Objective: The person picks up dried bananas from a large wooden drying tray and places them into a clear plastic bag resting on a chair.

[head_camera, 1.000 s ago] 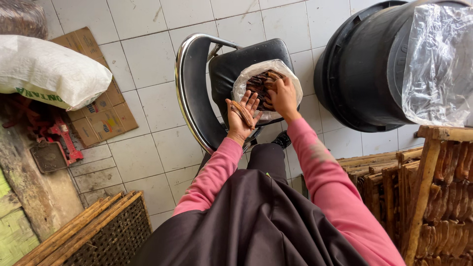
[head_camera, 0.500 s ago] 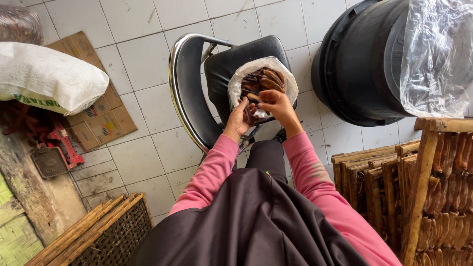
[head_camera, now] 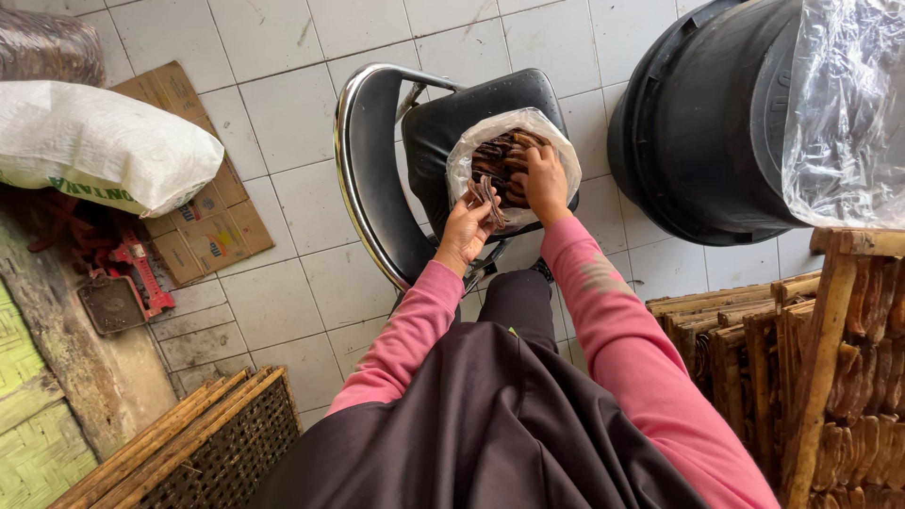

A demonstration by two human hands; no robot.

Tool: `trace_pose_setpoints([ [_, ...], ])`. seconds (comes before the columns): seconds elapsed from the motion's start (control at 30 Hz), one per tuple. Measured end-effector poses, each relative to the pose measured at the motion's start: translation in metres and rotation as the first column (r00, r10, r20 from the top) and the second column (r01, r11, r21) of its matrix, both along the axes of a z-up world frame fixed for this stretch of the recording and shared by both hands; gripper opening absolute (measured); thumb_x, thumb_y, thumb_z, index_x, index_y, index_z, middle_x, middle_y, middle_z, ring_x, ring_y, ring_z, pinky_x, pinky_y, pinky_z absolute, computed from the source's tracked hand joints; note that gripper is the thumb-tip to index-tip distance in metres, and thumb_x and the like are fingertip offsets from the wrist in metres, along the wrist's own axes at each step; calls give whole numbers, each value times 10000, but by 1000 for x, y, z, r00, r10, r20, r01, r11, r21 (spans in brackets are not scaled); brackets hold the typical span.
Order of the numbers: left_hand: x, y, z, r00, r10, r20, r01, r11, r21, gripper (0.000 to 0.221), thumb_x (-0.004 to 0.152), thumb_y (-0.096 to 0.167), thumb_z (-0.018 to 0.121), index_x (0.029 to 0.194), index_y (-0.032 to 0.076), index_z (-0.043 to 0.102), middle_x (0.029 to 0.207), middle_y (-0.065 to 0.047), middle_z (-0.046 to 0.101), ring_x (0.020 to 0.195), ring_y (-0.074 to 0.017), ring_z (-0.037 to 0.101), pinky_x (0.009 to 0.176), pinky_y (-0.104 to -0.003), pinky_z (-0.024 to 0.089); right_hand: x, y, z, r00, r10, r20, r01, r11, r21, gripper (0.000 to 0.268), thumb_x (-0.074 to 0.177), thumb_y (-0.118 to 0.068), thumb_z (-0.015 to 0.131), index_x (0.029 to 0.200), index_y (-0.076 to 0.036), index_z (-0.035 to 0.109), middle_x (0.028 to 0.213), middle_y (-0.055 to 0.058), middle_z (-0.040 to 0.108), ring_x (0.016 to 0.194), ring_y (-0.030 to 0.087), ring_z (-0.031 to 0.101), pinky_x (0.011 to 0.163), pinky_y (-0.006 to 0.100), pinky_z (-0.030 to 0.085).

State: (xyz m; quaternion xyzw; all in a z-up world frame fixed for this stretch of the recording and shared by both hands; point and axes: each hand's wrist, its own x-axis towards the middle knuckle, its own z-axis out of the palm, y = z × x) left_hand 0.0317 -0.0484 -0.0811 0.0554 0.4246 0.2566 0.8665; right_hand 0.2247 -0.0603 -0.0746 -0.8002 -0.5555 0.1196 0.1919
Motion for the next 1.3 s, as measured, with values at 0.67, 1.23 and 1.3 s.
trace_pose_setpoints([
  [0.67, 19, -13, -30, 954, -67, -292, 105, 988, 117, 468, 955, -42, 490, 1397, 111, 501, 1184, -64, 618, 1041, -158, 648, 841, -344, 546, -4, -19, -21, 938, -268, -220, 232, 957, -177, 210, 849, 21, 678, 1052, -16, 719, 1119, 215, 670, 939, 414, 681, 843, 473, 535],
  [1.23, 68, 50, 6, 462, 161, -872, 887, -109, 450, 149, 945, 75, 744, 1082, 125, 713, 1047, -134, 702, 936, -297, 702, 811, -411, 565, 1, -87, 134, 842, -341, -418, 439, 883, 164, 159, 942, -26, 725, 1100, -21, 706, 1092, 101, 644, 923, 185, 654, 747, 306, 561],
  [1.3, 81, 52, -13, 525, 126, -841, 825, 165, 540, 213, 846, 104, 804, 1046, 115, 731, 995, -119, 716, 920, -286, 693, 804, -390, 559, -4, -114, 146, 850, -351, -392, 439, 884, 160, 165, 933, -19, 727, 1098, -20, 707, 1097, 103, 659, 934, 196, 661, 754, 314, 554],
])
